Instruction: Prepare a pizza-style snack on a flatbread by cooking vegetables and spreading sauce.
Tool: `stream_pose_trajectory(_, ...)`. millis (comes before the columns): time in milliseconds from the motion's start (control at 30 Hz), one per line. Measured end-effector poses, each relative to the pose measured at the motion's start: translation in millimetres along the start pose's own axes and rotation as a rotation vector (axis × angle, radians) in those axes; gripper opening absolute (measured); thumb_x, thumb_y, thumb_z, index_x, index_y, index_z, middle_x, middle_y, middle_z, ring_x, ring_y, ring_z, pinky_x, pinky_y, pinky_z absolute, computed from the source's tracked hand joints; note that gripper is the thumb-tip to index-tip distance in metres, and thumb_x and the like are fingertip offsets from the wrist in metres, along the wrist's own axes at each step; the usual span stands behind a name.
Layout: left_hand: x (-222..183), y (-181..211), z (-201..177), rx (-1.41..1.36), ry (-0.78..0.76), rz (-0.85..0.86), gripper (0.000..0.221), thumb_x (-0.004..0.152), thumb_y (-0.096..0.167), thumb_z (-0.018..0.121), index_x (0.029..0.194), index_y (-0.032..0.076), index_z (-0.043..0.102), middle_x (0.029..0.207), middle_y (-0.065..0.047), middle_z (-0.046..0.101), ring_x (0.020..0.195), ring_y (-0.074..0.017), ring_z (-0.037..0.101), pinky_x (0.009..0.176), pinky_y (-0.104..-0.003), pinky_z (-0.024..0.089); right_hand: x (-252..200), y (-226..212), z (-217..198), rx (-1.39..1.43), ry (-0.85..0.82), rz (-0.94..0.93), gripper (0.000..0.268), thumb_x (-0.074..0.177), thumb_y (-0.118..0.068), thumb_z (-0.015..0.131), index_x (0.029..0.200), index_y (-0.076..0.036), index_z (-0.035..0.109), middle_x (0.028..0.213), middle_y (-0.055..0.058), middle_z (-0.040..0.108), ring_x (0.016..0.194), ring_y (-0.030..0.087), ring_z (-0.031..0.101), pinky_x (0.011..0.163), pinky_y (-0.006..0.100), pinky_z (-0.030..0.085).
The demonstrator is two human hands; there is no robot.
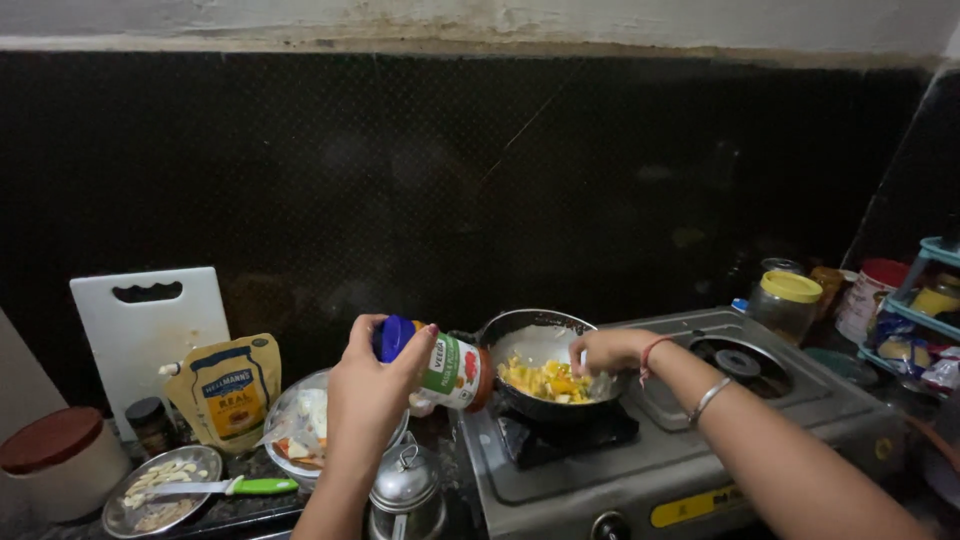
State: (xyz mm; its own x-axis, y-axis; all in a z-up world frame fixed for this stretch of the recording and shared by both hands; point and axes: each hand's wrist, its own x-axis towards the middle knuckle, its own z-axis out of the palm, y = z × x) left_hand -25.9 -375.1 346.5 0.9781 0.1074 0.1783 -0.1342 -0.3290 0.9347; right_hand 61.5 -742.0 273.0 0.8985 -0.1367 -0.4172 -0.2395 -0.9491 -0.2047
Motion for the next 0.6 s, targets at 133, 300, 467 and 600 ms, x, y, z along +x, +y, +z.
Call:
stream_pose_trajectory(133,3,-8,2,0.052,0.040,0.094,0.066,0.076,0.052,0.076,0.123,0.007,0.063,0.096,-0.020,0.076,0.083,-0.0278,0.078,0.070,-0.040,0.061,65,49,3,-0.031,0.211,-0.313,0.015,0.081,-0.016,0.074,0.094,-0.009,0.077,0.092,0.010,0.079,0.082,0.016,0.070,0.075,0.036,0.055)
stream_pose_trajectory(300,-1,-3,5,-0.007,0.018,0.038,0.064,0.073,0.052,0.075,0.117,0.007,0.066,0.094,-0.019,0.077,0.083,-0.0279,0.080,0.069,-0.041,0.063,25,4,7,0.035,0.215,-0.490,0.023,0.077,-0.020,0.076,0.099,-0.014,0.079,0.094,0.010,0.079,0.087,0.020,0.072,0.079,0.040,0.057)
stream_pose_trajectory(467,0,-7,5,0.043,0.039,0.071,0.064,0.074,0.055,0.075,0.118,0.008,0.067,0.092,-0.019,0.078,0.083,-0.0279,0.079,0.073,-0.039,0.060,-9,-3,-5,-0.217,0.530,0.062,0.022,0.089,-0.021,0.063,0.106,-0.021,0.078,0.109,0.010,0.075,0.101,0.031,0.072,0.087,0.045,0.057)
stream_pose_trajectory(600,1,-8,4,0.041,0.033,0.087,0.066,0.075,0.055,0.074,0.119,0.007,0.065,0.093,-0.019,0.078,0.083,-0.0291,0.079,0.073,-0.040,0.061,19,15,12,-0.329,0.922,0.016,0.020,0.091,-0.015,0.060,0.102,-0.016,0.076,0.111,0.010,0.075,0.101,0.033,0.074,0.083,0.045,0.060)
